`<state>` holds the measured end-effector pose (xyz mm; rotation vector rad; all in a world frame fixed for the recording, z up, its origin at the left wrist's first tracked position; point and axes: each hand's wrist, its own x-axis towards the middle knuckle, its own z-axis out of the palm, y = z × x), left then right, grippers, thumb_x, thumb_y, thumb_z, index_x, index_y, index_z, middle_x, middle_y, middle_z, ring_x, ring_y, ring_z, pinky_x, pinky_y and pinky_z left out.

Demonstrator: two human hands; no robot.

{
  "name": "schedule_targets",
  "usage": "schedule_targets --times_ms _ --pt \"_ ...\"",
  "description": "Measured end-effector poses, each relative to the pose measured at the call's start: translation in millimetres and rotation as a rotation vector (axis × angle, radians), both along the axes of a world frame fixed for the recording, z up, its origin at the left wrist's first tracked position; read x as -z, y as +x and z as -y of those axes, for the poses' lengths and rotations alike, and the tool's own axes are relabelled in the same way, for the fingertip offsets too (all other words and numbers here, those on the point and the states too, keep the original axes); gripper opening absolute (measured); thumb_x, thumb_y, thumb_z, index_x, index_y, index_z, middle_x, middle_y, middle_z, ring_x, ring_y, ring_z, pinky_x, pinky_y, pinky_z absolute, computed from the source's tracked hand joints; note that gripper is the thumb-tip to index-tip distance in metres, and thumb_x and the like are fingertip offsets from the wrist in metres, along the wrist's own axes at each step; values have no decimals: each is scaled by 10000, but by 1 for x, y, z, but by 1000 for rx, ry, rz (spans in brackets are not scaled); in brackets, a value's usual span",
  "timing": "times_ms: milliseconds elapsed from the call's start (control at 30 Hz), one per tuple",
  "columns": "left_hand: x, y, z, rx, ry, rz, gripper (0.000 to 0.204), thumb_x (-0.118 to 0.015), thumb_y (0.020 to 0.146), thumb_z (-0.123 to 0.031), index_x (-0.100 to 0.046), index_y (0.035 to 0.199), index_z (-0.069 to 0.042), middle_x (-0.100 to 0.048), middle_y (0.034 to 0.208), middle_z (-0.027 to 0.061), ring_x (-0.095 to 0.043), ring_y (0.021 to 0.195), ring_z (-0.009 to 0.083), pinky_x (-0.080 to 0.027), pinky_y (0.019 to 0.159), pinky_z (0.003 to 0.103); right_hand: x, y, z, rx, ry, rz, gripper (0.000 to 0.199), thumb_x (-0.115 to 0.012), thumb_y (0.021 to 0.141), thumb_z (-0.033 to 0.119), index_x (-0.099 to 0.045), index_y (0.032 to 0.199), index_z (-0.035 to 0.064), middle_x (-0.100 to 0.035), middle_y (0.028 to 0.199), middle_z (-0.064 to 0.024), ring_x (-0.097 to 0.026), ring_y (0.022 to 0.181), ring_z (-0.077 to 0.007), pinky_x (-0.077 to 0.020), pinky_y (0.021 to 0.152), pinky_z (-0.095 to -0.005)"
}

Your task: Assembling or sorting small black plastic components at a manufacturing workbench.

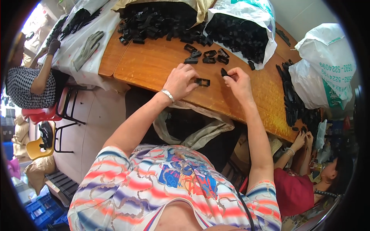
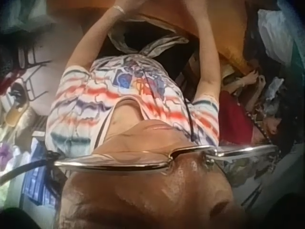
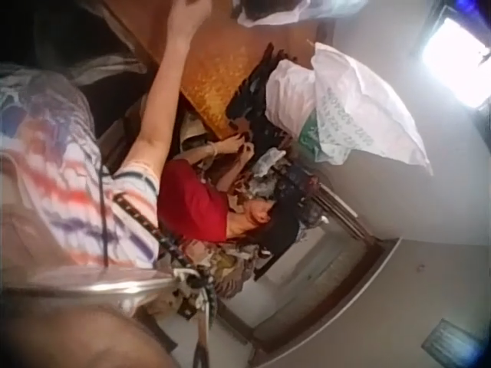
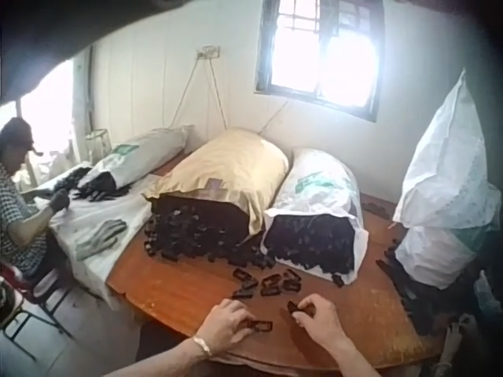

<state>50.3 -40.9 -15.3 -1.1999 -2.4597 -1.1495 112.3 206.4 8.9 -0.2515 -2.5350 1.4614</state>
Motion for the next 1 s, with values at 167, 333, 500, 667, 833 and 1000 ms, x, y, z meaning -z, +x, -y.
schedule_targets --times_ms 167,333,500,667,833,1000 --pt "3 -4 -1 2 -34 15 208 -754 733 -152 -697 919 -79 -623 988 66 -547 1015 280 -460 871 391 -8 7 54 -197 256 -211 228 -744 753 -10 -668 967 11 -627 885 -106 -635 712 -248 -519 654 -336" --pt "4 -3 -2 0 -49 30 212 -756 737 -162 -707 928 -83 -616 1011 59 -544 1033 275 -459 878 386 -3 5 57 -216 357 -214 209 -748 754 -5 -676 948 14 -624 878 -111 -630 697 -256 -514 642 -343" --pt "6 -4 -1 -4 -70 17 200 -752 744 -161 -712 926 -87 -614 1007 54 -542 1036 274 -458 876 386 -2 6 58 -260 373 -229 236 -734 767 -57 -672 990 -11 -613 907 -91 -626 673 -176 -511 614 -281" --pt "6 -6 -3 4 -68 35 196 -747 748 -163 -717 931 -100 -609 1008 50 -537 1042 271 -457 870 390 -3 7 60 -260 428 -226 231 -728 766 -42 -678 987 -2 -606 893 -106 -636 677 -224 -522 629 -303" --pt "6 -4 -1 -1 -43 27 192 -745 746 -165 -716 924 -99 -608 1005 50 -536 1039 275 -456 869 388 5 18 75 -247 699 -327 259 -675 792 13 -677 1051 23 -601 972 -113 -634 824 -286 -536 691 -361" --pt "3 -2 -3 -12 -42 1 173 -706 741 -122 -713 911 -94 -614 1001 57 -539 1038 281 -459 867 391 17 21 71 -210 821 -459 292 -611 809 22 -666 1095 28 -592 1035 -104 -610 927 -290 -538 750 -394"
